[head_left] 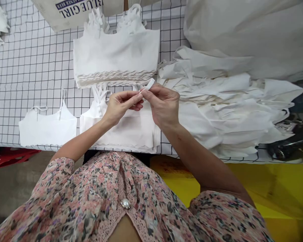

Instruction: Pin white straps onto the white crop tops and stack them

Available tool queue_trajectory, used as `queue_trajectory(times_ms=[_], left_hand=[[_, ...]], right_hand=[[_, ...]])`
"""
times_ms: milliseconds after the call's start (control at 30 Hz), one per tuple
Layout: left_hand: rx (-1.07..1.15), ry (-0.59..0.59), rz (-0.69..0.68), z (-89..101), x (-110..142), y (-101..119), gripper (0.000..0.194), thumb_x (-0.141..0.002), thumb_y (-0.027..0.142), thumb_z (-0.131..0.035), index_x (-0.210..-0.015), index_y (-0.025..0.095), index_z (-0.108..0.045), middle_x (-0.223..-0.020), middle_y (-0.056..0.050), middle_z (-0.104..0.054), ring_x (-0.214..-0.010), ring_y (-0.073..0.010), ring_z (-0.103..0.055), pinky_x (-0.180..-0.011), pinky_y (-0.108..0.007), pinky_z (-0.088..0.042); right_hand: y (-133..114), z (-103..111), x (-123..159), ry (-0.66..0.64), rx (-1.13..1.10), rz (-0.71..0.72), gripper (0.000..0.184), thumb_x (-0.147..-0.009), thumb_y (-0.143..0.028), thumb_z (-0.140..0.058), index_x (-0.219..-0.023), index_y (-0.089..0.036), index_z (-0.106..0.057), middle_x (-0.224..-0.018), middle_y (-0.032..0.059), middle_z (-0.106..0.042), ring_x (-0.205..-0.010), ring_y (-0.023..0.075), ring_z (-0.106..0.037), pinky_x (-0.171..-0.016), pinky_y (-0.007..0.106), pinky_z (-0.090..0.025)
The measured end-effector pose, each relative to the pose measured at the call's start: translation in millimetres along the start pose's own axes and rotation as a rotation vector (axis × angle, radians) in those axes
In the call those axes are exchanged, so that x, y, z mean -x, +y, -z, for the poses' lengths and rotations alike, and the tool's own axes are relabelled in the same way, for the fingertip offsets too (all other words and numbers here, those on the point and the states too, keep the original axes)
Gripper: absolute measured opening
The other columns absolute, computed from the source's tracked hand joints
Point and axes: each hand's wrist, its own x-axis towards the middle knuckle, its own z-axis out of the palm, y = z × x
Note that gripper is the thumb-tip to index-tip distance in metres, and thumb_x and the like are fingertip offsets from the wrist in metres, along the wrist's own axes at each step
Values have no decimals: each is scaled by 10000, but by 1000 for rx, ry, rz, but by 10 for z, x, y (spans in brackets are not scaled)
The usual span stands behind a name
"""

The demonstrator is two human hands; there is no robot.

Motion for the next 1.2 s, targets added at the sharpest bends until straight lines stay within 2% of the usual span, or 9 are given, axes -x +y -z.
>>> queue_trajectory(times_ms=[133,233,567,667,767,833,900,1000,1200], left_hand=[[-244,-47,-156,101,3,-67,423,-895,564,-849,-899,151,-758,-765,-13,-728,-652,-96,-690,-636,-234,-575],[-550,-79,-375,193,47,-92,228,-951,341,-787,-827,158,-732,-757,-4,-705,-667,-90,-655,-640,-216,-530],[-976,-65,-440,271,166,-311,113,-972,186,-665,-895,152,-739,-800,-40,-743,-692,-115,-658,-670,-221,-532],[-1035,83,-410,727,-61,89,47,-968,216,-715,-967,182,-746,-886,-48,-768,-770,-139,-681,-722,-254,-543],[-1077,556,-364,1371,-305,684,105,-911,214,-800,-997,213,-741,-1056,-76,-769,-782,-158,-650,-744,-307,-539],[-1046,634,-458,1595,-383,873,229,-838,179,-855,-1035,225,-748,-1089,-76,-752,-806,-163,-638,-801,-328,-542],[-995,426,-492,1517,-315,787,188,-854,227,-845,-1022,232,-760,-1046,-52,-742,-782,-148,-626,-792,-322,-539],[-918,-42,-393,1015,75,343,49,-943,265,-759,-941,218,-769,-921,-27,-728,-781,-144,-641,-722,-291,-522],[-1238,-8,-294,366,597,-416,259,-914,329,-859,-1064,160,-735,-983,-68,-705,-945,-227,-623,-861,-363,-475]], right_hand=[[-70,163,9,-37,386,185,308,-1004,-526,-712,-1212,-308,-774,-1192,86,-713,-1147,266,-677,-1010,478,-571],[-191,225,17,-289,602,374,350,-1046,-433,-650,-1370,-323,-725,-1277,96,-740,-1381,336,-597,-1157,594,-470],[39,212,-24,-467,595,629,126,-1057,-317,-654,-1043,-258,-765,-872,34,-761,-927,239,-658,-855,412,-480],[40,208,-72,-413,654,641,173,-1059,-310,-626,-927,-239,-711,-846,42,-751,-884,244,-677,-843,416,-476],[6,214,-120,-361,638,525,149,-1027,-325,-653,-911,-255,-714,-853,35,-768,-798,231,-703,-776,395,-507],[-32,226,-144,-332,590,421,102,-993,-317,-690,-914,-277,-741,-815,19,-765,-762,224,-710,-727,374,-519],[-72,237,-160,-304,546,320,77,-970,-314,-713,-922,-282,-765,-810,19,-763,-770,222,-713,-722,368,-530],[-131,237,-166,-324,505,223,84,-949,-305,-721,-914,-260,-784,-861,34,-768,-809,214,-716,-747,361,-554],[-253,272,-74,-474,561,111,109,-953,-312,-709,-879,-268,-775,-873,33,-778,-834,217,-712,-820,388,-556]])
